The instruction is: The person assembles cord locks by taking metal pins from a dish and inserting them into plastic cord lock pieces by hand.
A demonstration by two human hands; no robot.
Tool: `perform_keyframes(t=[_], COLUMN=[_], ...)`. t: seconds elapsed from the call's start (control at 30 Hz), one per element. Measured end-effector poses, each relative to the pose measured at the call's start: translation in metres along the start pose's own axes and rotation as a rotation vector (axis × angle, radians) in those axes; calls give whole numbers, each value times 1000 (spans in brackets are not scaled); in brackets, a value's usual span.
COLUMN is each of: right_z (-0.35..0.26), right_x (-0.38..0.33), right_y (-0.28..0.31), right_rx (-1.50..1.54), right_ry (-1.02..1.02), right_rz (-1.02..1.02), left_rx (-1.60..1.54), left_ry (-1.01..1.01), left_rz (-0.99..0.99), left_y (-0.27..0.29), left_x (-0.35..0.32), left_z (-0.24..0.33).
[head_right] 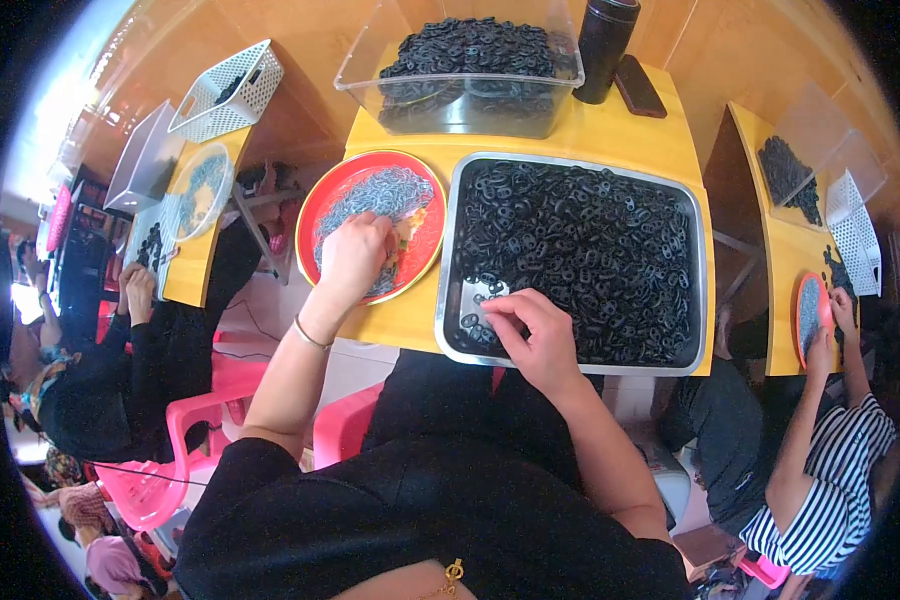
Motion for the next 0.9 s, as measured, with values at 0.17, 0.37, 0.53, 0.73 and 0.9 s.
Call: perform_keyframes(t=[0.17,0.37,0.53,0.73,0.9], right_z=[-6,-5,-1,-2,1], right_x=[4,18,26,30,27], right_y=[-2,-12,-26,-31,-24], right_rx=[-50,-281,-641,-743,-617], right_ry=[6,52,79,1,7], right_rz=[-28,-104,-259,-317,-288], left_rx=[-31,-389,-535,-565,-650], left_ry=[-5,75,105,43,155], left_rz=[7,110,149,198,176], left_y=[3,17,24,24,22], left_x=[-1,-8,-11,-14,-15], left_z=[1,-7,-13,-16,-19])
Point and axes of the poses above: each hand's wrist, its own x-axis towards the middle knuckle, its own y-axis out of the back of the hand, z = x × y, the point moved 3 cm from there along x, towards the middle knuckle
